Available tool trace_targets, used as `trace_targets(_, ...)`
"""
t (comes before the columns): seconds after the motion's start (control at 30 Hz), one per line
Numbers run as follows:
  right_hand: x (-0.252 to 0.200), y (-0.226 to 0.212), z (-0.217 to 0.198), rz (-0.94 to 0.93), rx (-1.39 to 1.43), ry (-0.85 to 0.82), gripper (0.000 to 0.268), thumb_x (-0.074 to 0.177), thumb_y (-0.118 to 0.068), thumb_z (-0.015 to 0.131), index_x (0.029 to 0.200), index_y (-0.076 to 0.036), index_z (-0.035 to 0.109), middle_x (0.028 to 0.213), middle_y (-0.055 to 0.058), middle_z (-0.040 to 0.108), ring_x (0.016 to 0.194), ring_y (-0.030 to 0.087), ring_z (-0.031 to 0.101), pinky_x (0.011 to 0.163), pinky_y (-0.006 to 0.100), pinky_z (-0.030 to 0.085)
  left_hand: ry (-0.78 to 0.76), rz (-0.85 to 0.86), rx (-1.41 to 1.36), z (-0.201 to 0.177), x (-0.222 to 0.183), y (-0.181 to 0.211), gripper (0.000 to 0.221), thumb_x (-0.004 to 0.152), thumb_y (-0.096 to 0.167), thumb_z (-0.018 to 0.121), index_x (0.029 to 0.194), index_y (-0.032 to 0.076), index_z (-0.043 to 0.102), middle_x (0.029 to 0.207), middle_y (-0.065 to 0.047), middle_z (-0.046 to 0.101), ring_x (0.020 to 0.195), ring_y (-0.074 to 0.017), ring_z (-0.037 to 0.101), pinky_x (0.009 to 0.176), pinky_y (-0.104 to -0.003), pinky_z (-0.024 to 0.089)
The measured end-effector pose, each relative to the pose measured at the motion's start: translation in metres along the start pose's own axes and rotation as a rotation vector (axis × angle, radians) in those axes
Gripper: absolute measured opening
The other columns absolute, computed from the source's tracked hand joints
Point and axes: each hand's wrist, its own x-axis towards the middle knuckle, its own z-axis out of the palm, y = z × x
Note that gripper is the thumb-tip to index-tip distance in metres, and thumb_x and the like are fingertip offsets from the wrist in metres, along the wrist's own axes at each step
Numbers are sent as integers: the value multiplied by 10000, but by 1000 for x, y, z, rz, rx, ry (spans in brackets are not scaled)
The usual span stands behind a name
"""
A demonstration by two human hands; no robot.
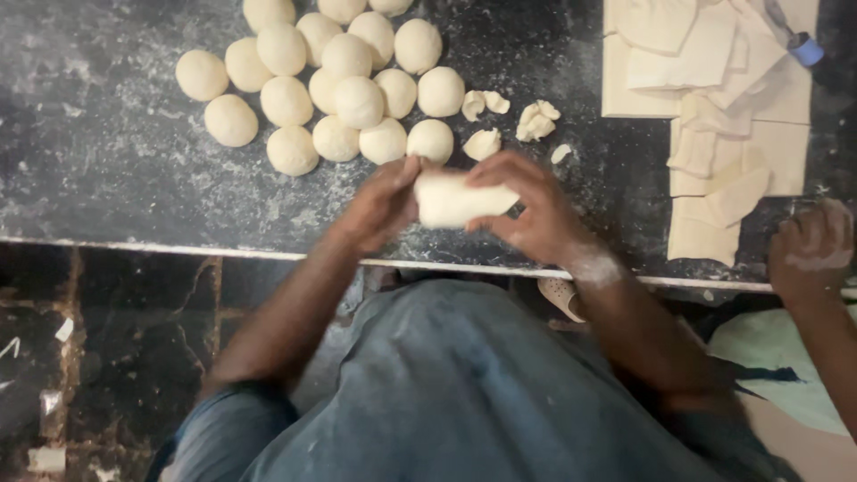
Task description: The person shapes dough into balls by hand and folds flat dough squares on a floured countertop.
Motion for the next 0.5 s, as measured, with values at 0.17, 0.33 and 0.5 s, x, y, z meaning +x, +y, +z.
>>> trace_targets(0.17, 5, -24, 5, 95, -62, -434, 464, 836, -306, 844, 1188, -67, 660, 1175, 96, 586, 971, 222, 677, 790, 328, 610, -470, -212, 636, 2, 7, 16, 617, 889, 418, 763, 1333, 56, 536, 1217, -118, 687, 1139, -209, 674, 983, -357, 550)
trace_targets(0.33, 6, -33, 5, 31, 51, -401, 315, 849, -208, 829, 1043, -42, 646, 1056, 84, 603, 944, 255, 681, 790, 383, 575, -349, -532, 580, 28, -9, 12, 484, 887, 400, 760, 1092, -34, 694, 919, -108, 735, 817, -219, 721, 701, -357, 594)
trace_targets(0.5, -9, -41, -4, -138, 62, -404, 160, 798, 11, 726, 921, -35, 635, 921, 81, 603, 852, 265, 659, 722, 416, 529, -520, -410, 580, 43, -28, 7, 357, 873, 330, 762, 1109, 74, 684, 920, 20, 711, 838, -74, 668, 715, -255, 555)
